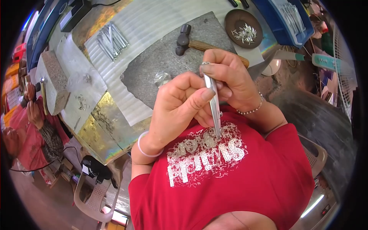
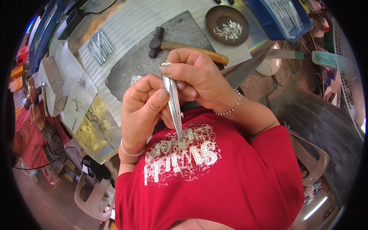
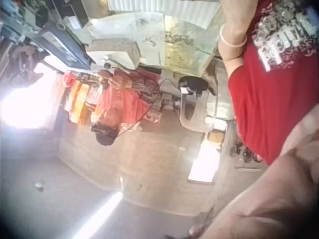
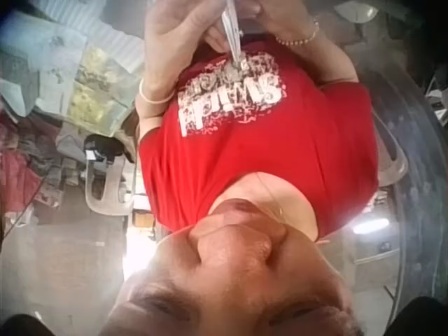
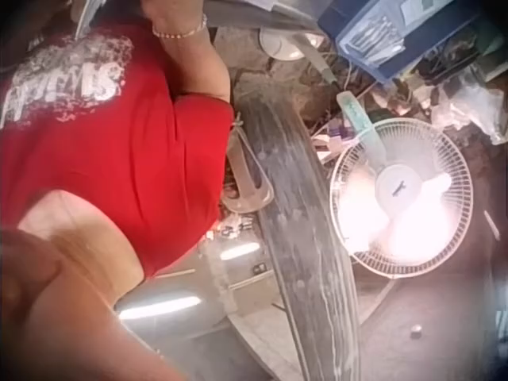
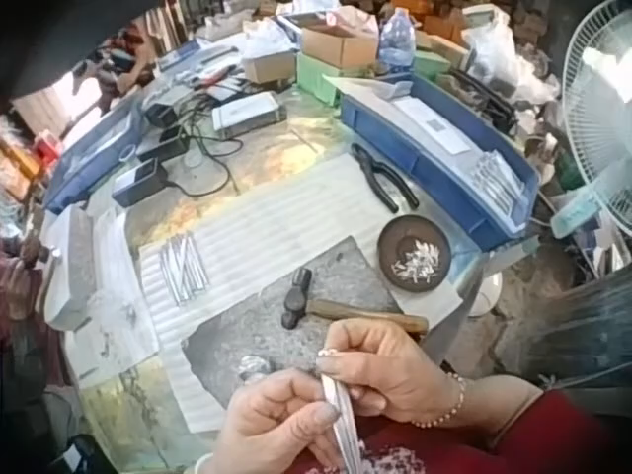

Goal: Manually assembling and hammering small metal components at a workbench in a workshop.

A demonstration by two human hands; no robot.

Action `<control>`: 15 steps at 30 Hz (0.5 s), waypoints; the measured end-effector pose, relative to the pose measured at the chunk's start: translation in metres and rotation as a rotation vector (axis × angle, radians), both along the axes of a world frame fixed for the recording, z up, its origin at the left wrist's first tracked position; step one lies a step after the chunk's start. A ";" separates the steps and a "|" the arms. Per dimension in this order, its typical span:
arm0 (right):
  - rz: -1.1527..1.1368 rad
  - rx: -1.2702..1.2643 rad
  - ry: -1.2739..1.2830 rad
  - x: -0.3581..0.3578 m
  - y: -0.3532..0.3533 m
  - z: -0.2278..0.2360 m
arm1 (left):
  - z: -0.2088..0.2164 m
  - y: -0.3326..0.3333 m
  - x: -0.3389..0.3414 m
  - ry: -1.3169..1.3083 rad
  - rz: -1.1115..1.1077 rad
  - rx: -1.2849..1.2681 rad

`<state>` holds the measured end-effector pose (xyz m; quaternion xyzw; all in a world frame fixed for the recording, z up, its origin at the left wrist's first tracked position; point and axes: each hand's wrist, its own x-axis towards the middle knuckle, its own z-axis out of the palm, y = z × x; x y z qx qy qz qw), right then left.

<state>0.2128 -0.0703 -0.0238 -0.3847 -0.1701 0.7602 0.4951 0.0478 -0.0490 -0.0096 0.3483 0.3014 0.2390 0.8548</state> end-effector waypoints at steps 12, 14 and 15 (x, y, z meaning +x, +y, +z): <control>0.165 -0.002 -0.055 0.009 0.016 0.001 | -0.009 -0.009 0.004 -0.093 0.124 -0.057; 0.177 -0.022 -0.069 0.009 0.018 -0.001 | -0.011 -0.008 0.005 -0.092 0.129 -0.069; 0.177 -0.031 -0.066 0.009 0.018 -0.002 | -0.011 -0.007 0.005 -0.103 0.136 -0.090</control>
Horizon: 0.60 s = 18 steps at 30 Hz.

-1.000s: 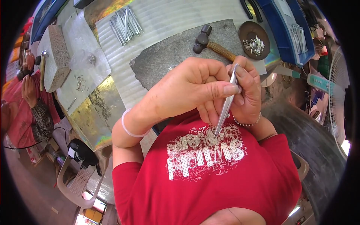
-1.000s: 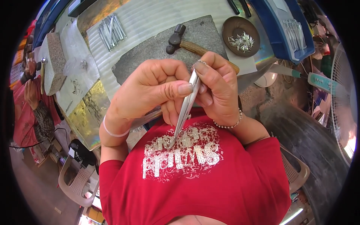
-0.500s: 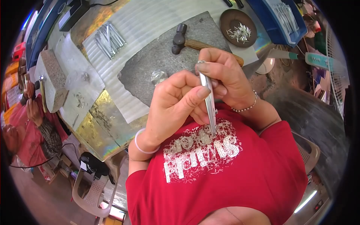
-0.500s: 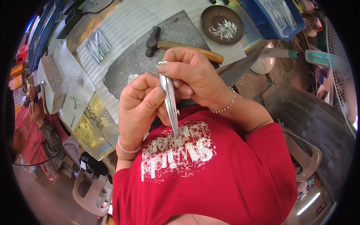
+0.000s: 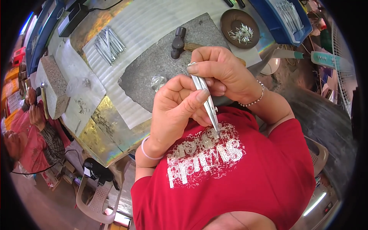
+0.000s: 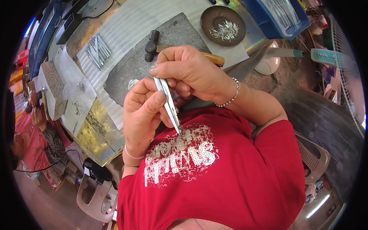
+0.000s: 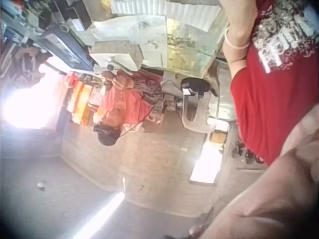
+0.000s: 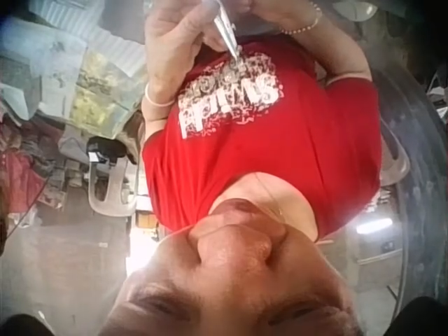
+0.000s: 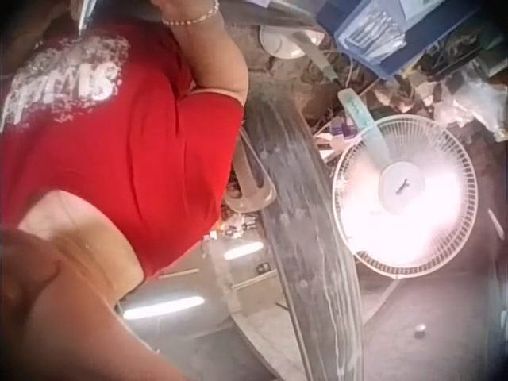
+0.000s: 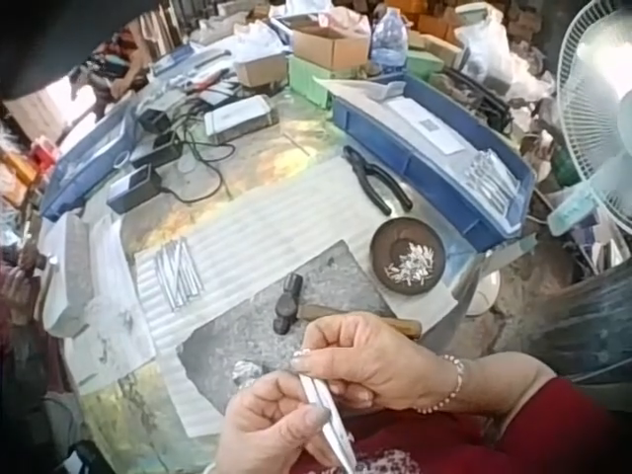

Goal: Manually assembling and hammering small metal components at a workbench in a workshop.

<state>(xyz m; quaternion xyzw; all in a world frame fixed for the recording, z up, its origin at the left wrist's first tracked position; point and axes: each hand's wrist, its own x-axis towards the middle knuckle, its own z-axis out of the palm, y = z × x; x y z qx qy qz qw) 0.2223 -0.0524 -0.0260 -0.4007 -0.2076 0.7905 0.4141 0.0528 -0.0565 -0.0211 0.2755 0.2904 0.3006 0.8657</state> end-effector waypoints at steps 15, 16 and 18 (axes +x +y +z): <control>0.071 -0.023 -0.089 -0.008 0.014 0.005 | -0.011 -0.002 -0.005 -0.093 0.087 -0.043; 0.076 -0.030 -0.104 -0.009 0.016 0.006 | -0.012 -0.002 -0.006 -0.107 0.097 -0.048; 0.084 -0.028 -0.104 -0.012 0.018 0.005 | -0.015 -0.001 -0.009 -0.124 0.104 -0.044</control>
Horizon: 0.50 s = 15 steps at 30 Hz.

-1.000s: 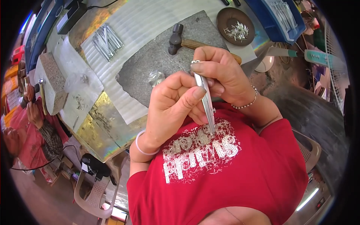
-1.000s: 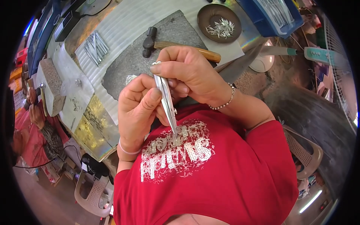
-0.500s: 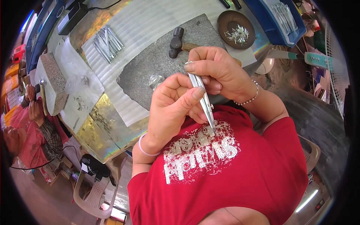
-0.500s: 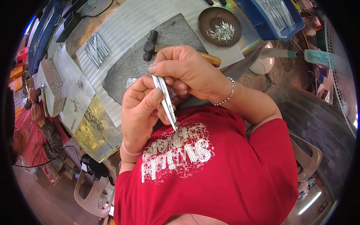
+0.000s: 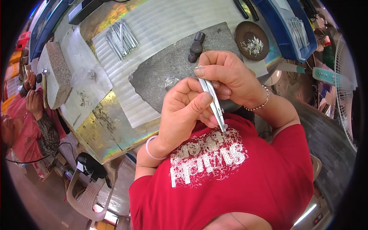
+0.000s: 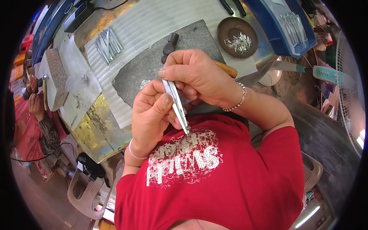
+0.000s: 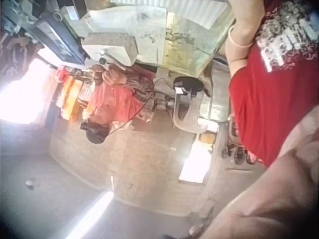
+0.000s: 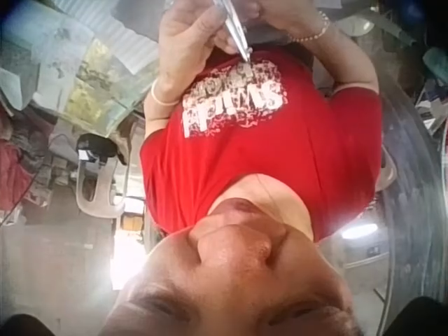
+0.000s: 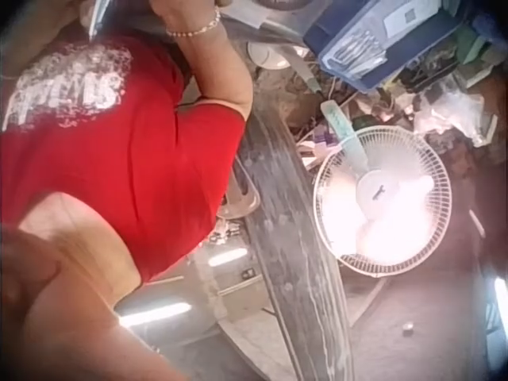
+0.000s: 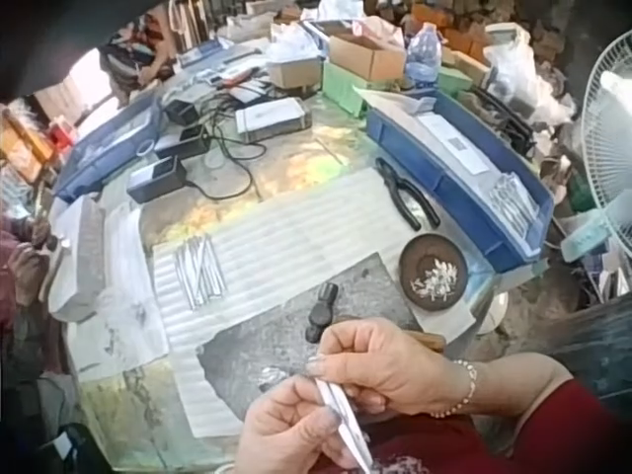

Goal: Manually assembling and hammering small metal components at a workbench in a workshop.

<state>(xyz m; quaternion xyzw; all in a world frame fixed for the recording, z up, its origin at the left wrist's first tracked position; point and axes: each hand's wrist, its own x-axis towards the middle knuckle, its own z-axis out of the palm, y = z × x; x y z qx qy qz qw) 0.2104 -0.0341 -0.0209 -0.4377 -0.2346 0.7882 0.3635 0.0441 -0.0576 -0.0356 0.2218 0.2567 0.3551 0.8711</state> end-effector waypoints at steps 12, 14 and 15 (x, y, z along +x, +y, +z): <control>0.012 -0.032 -0.018 -0.015 0.005 0.003 | 0.000 0.004 -0.013 -0.074 -0.008 -0.077; 0.017 -0.029 -0.016 -0.016 0.005 0.002 | 0.000 0.005 -0.014 -0.091 -0.008 -0.094; 0.005 -0.023 -0.014 -0.017 0.004 0.001 | -0.001 0.005 -0.014 -0.104 -0.016 -0.105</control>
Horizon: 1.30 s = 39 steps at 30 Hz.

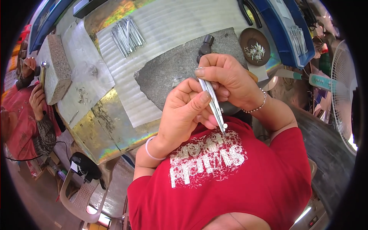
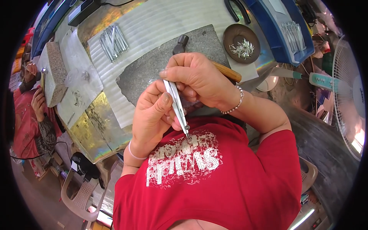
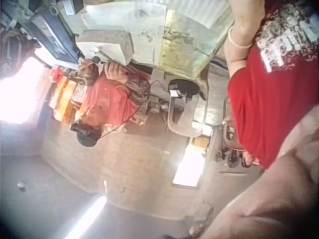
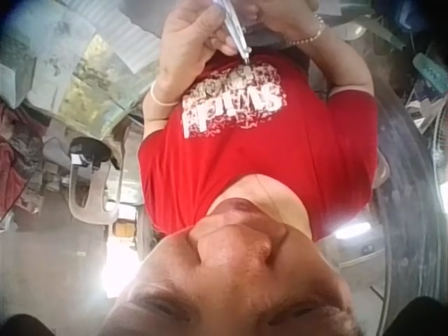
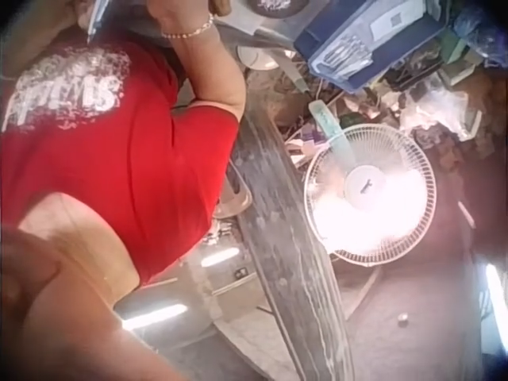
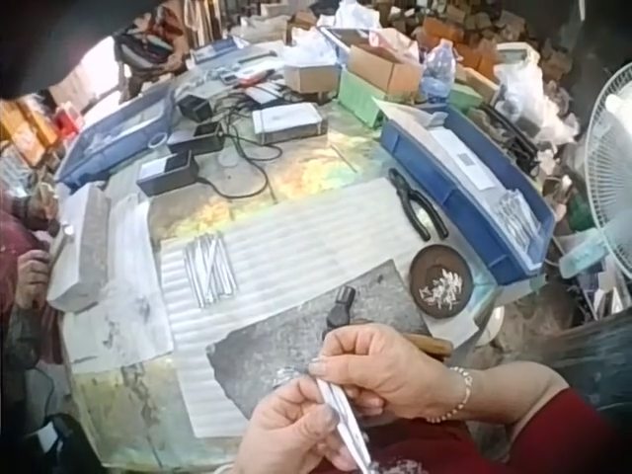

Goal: Manually assembling and hammering small metal components at a workbench in a workshop.

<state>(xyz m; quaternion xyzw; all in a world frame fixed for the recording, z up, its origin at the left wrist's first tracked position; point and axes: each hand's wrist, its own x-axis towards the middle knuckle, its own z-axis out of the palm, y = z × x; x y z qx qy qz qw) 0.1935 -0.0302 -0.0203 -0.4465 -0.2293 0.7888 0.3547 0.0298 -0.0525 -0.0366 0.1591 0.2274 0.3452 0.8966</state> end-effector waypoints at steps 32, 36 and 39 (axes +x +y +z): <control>-0.110 0.046 -0.001 -0.008 -0.012 -0.002 | -0.006 -0.003 -0.004 0.020 -0.065 -0.054; -0.118 0.044 0.012 -0.008 -0.012 -0.002 | -0.005 -0.003 -0.003 0.031 -0.061 -0.060; -0.115 0.040 0.005 -0.008 -0.012 -0.002 | -0.006 -0.003 -0.004 0.041 -0.063 -0.054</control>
